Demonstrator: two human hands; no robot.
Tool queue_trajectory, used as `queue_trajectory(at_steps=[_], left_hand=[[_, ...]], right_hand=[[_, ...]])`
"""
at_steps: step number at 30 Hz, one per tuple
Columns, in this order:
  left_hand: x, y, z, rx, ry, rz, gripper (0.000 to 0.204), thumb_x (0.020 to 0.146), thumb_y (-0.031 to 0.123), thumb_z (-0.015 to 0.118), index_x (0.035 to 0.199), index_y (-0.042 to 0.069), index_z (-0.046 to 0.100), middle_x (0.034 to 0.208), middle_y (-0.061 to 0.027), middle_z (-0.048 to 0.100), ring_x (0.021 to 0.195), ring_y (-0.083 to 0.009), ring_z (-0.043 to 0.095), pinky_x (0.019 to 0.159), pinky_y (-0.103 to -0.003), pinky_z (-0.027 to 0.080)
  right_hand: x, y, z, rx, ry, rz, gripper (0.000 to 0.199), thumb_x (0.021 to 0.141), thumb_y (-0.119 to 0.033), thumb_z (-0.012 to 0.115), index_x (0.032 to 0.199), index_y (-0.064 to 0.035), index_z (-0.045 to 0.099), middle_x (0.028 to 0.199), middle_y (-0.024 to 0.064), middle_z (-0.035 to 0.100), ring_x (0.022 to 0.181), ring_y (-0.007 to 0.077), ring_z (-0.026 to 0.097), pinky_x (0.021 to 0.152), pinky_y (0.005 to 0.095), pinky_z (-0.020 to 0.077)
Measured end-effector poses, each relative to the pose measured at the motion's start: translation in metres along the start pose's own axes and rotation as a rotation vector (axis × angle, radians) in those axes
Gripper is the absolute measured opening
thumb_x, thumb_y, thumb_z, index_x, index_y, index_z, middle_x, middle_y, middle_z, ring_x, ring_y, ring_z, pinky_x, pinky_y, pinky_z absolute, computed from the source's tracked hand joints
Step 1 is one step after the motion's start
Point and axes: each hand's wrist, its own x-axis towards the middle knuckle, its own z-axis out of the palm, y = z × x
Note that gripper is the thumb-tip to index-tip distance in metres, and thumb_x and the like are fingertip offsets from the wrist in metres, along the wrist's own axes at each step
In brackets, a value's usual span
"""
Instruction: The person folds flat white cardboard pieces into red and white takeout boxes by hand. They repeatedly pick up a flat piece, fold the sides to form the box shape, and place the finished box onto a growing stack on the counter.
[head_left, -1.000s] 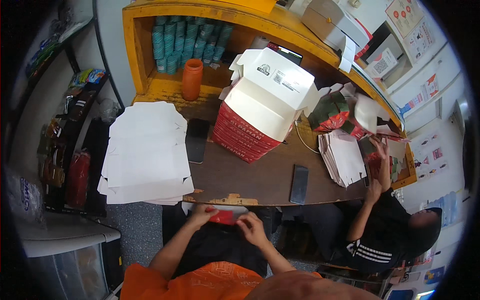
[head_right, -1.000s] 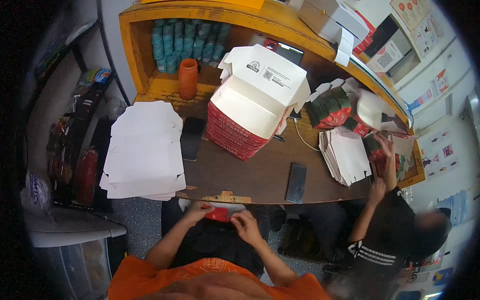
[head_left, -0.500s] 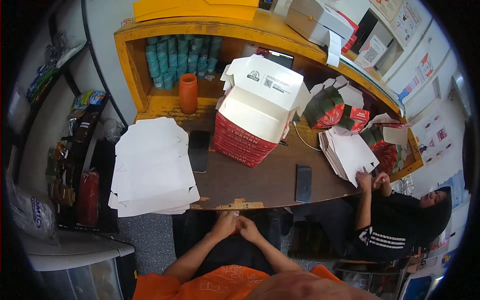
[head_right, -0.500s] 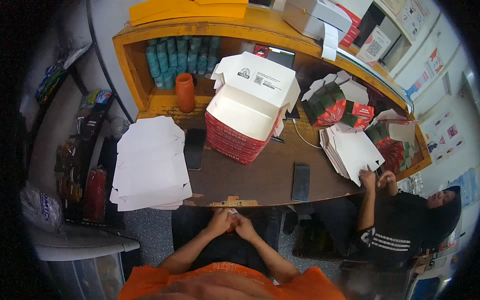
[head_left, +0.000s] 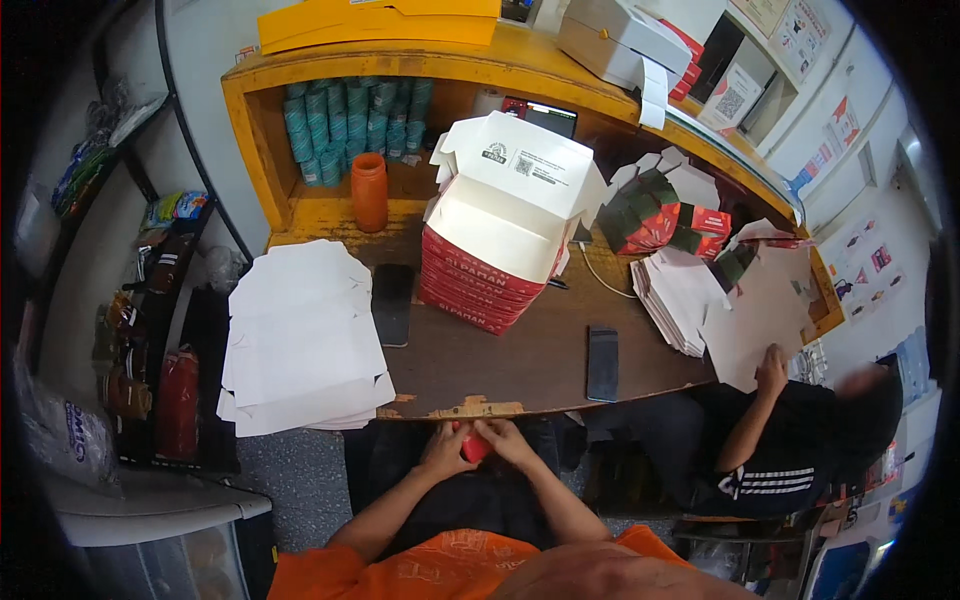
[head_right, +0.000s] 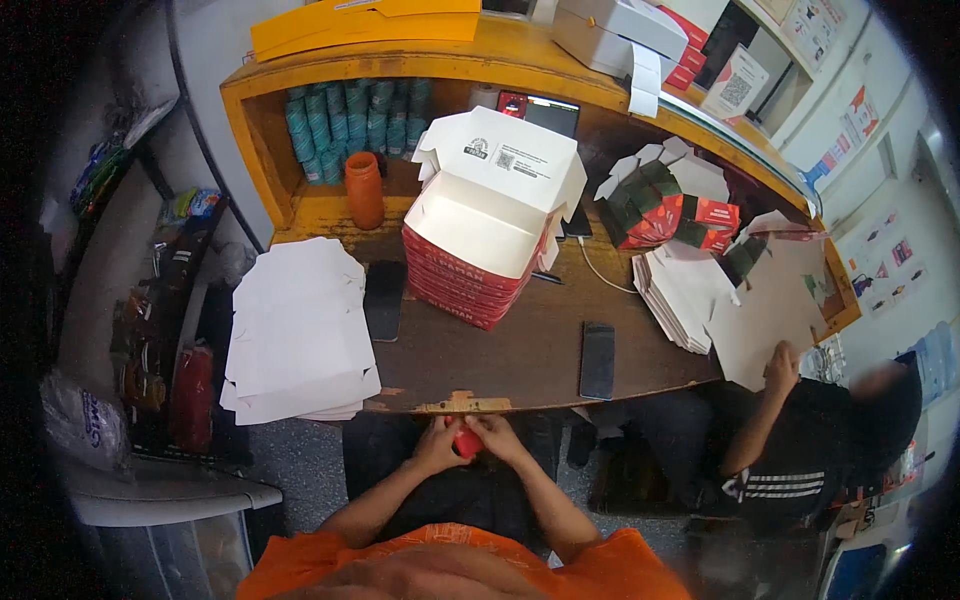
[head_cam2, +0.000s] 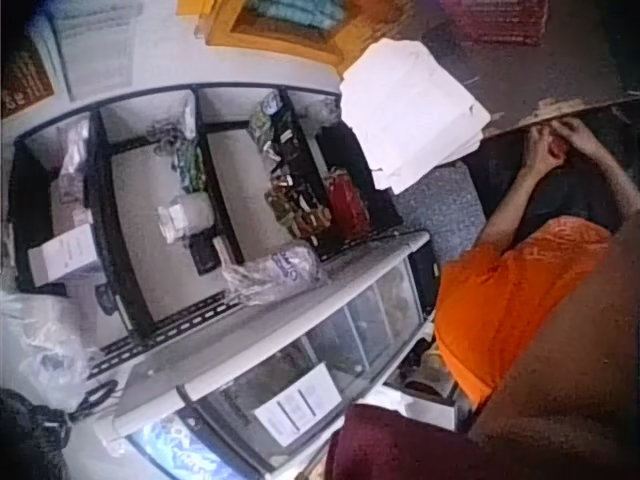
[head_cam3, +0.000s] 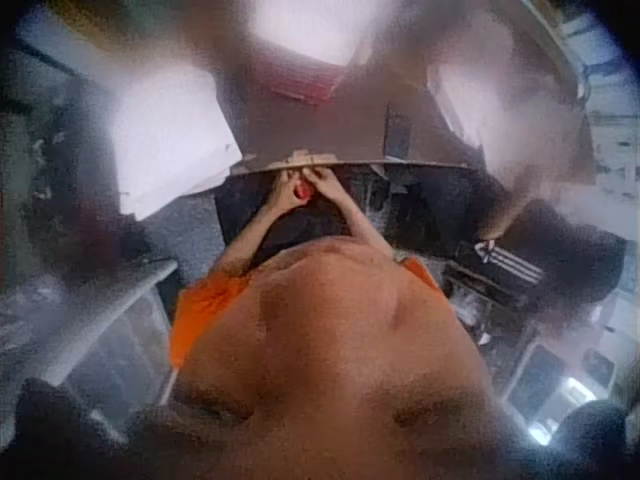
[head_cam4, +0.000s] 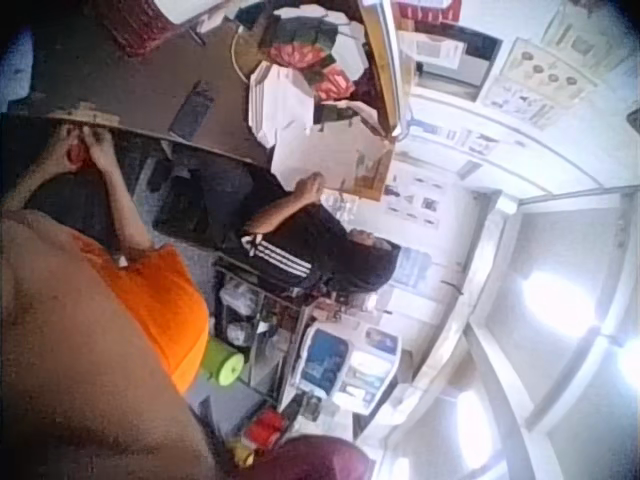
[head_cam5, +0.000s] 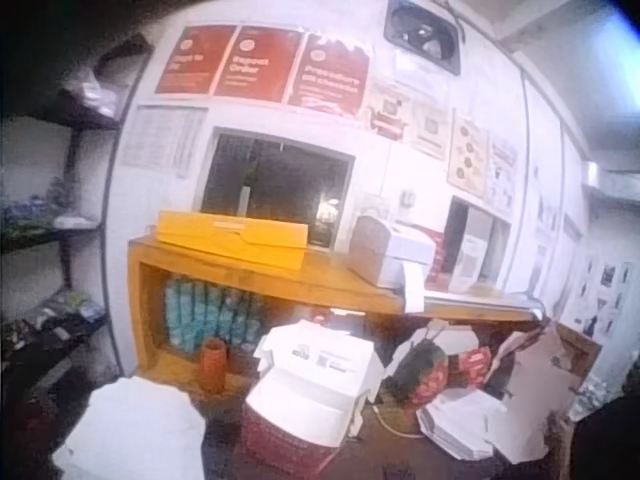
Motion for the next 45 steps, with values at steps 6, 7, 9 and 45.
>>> queue_trajectory(at_steps=[6,7,9,45], left_hand=[[-0.008,0.01,-0.003,0.174,-0.062,0.144,0.067,0.06,0.024,0.093,0.119,0.008,0.064,0.149,-0.0239,0.029,0.141,-0.0449,0.035,0.108,-0.053,0.044],[-0.01,0.01,-0.006,0.163,-0.069,0.139,0.068,0.06,0.024,0.093,0.119,0.008,0.063,0.149,-0.0239,0.029,0.141,-0.0449,0.035,0.109,-0.053,0.044],[-0.011,0.008,-0.008,0.17,-0.088,0.118,0.071,0.06,0.023,0.094,0.122,0.008,0.063,0.148,-0.0234,0.029,0.14,-0.045,0.036,0.109,-0.052,0.044],[-0.008,-0.079,-0.024,-1.46,0.189,-0.409,0.045,0.094,0.017,0.069,0.135,0.012,0.052,0.129,-0.0038,0.061,0.12,-0.0194,0.058,0.104,-0.041,0.045]], right_hand=[[0.014,0.0,-0.01,0.161,0.014,0.222,0.026,0.101,-0.025,0.053,0.109,-0.007,0.07,0.104,0.004,0.069,0.089,0.0143,0.061,0.083,0.0287,0.0494],[0.009,-0.005,-0.012,0.161,-0.008,0.225,0.025,0.101,-0.025,0.053,0.109,-0.0072,0.07,0.105,0.0037,0.069,0.091,0.0142,0.061,0.084,0.0295,0.0499],[0.001,-0.014,-0.013,0.199,-0.05,0.228,0.026,0.101,-0.027,0.055,0.113,-0.0073,0.068,0.108,0.0034,0.069,0.092,0.014,0.061,0.085,0.0311,0.0507],[0.022,0.082,-0.036,0.576,0.286,0.248,0.033,0.095,-0.012,0.064,0.126,-0.0037,0.062,0.109,0.0081,0.07,0.097,0.0205,0.069,0.081,0.0373,0.0586]])
